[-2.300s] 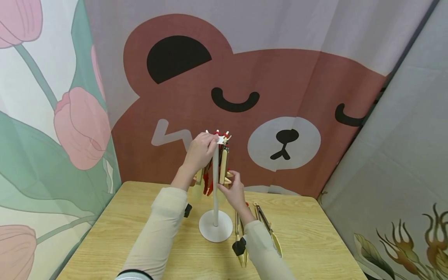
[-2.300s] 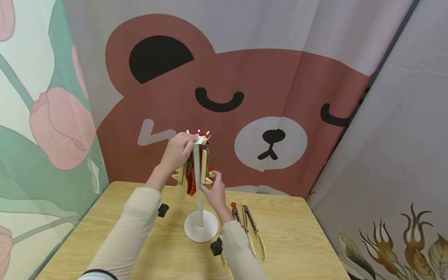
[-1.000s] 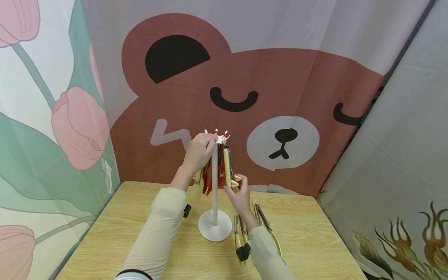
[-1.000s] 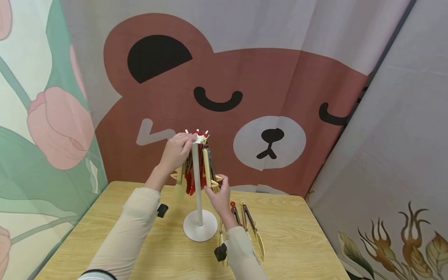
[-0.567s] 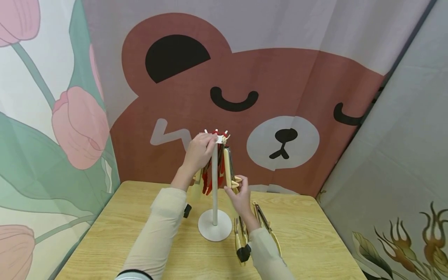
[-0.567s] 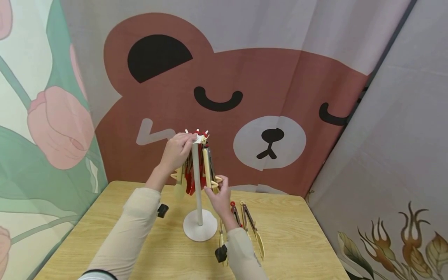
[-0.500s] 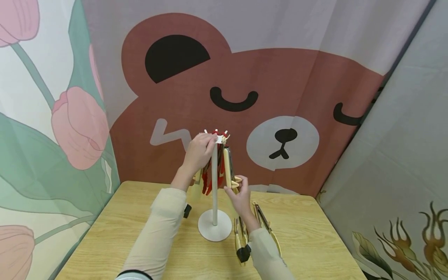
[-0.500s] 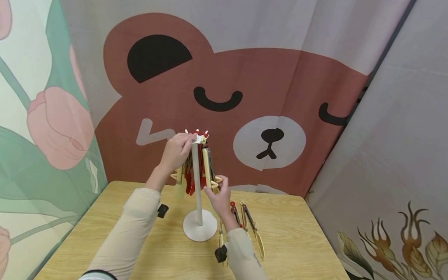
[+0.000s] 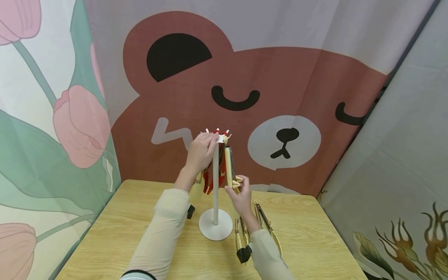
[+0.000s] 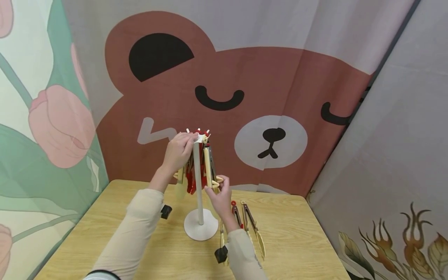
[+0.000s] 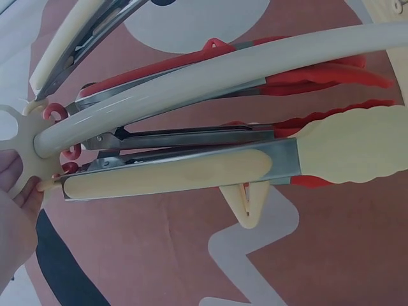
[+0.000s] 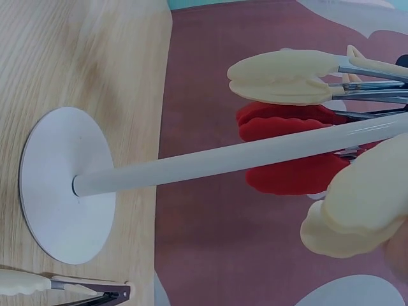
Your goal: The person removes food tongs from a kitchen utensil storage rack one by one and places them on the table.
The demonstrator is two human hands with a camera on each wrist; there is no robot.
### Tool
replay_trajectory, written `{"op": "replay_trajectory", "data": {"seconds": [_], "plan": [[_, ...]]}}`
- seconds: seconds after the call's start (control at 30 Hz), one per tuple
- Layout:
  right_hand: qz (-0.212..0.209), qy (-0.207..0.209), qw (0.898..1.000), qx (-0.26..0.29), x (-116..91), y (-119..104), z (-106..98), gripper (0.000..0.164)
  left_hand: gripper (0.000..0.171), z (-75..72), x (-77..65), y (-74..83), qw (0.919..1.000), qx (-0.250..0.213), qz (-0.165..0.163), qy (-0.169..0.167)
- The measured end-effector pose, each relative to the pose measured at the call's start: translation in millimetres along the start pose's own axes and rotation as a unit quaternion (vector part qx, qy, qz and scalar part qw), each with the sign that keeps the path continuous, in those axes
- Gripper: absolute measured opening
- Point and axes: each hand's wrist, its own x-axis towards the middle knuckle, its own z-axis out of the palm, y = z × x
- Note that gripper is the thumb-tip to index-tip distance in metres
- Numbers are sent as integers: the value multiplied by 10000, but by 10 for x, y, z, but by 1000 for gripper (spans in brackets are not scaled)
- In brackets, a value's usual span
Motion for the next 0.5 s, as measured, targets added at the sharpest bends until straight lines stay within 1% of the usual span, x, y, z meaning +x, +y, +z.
{"op": "replay_trajectory", "data": {"seconds": [0.27, 0.5], "plan": [[-58, 41, 9999, -82, -14, -24, -6, 40, 30, 29, -9, -14, 9998, 35, 97, 164], [-123, 78, 9998, -104, -4, -37, -8, 40, 30, 31, -8, -26, 9994, -38, 195, 274]]}}
